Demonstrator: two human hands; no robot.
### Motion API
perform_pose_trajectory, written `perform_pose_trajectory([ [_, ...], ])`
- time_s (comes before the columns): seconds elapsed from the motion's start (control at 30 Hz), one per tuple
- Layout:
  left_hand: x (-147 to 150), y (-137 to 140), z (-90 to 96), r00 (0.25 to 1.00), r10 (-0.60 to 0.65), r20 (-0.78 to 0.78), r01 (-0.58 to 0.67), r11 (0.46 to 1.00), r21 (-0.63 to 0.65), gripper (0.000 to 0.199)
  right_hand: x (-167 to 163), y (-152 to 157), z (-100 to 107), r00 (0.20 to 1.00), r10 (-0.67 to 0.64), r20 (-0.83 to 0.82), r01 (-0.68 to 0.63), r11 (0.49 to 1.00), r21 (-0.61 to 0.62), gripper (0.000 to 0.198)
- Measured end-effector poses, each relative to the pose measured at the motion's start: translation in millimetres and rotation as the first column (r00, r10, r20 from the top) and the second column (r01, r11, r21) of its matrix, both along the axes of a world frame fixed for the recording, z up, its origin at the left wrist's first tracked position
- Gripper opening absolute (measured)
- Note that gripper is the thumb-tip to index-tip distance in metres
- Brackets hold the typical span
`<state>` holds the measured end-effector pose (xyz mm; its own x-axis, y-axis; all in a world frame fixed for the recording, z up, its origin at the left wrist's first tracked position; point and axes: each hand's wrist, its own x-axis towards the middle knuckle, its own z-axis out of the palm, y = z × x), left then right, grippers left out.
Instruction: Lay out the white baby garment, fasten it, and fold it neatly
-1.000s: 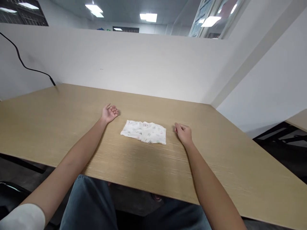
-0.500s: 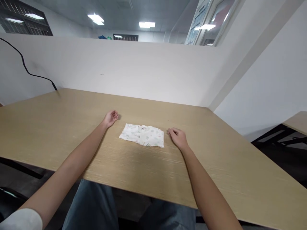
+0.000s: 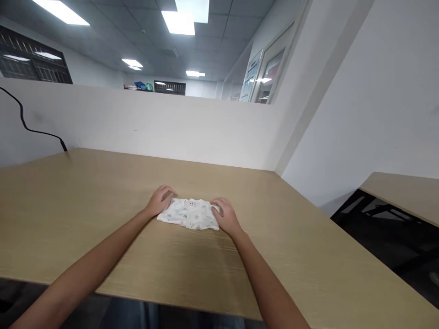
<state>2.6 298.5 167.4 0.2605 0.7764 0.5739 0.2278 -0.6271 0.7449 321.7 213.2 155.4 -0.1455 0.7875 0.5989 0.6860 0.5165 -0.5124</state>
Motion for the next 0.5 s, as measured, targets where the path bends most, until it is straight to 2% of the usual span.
perform_pose_trajectory([
  [0.07, 7.5, -17.2, 4.1, 0.981, -0.075, -0.179, 0.095, 0.989, 0.110, 0.017, -7.8, -5.0, 4.5, 0.999, 0.041, 0.028, -0.041, 0.999, 0.014, 0.024],
  [0.13, 14.3, -33.0, 4.7, 0.931, -0.168, -0.323, 0.220, 0.966, 0.132, 0.026, -15.6, -9.1, 6.2, 0.994, 0.100, 0.047, -0.100, 0.995, -0.005, 0.027],
  [0.2, 19.7, -45.1, 0.9, 0.866, -0.187, -0.464, 0.278, 0.951, 0.134, 0.034, -23.7, -12.2, 5.1, 0.981, 0.184, 0.066, -0.180, 0.982, -0.057, 0.030],
  [0.33, 23.7, -55.4, -9.7, 0.774, -0.083, -0.628, 0.193, 0.975, 0.108, 0.057, -37.3, -15.2, -0.6, 0.954, 0.280, 0.108, -0.262, 0.953, -0.155, 0.042],
  [0.5, 21.9, -58.6, -2.4, 0.694, -0.109, -0.711, 0.221, 0.973, 0.066, 0.053, -43.1, -18.4, 1.1, 0.957, 0.256, 0.135, -0.216, 0.943, -0.255, 0.053],
])
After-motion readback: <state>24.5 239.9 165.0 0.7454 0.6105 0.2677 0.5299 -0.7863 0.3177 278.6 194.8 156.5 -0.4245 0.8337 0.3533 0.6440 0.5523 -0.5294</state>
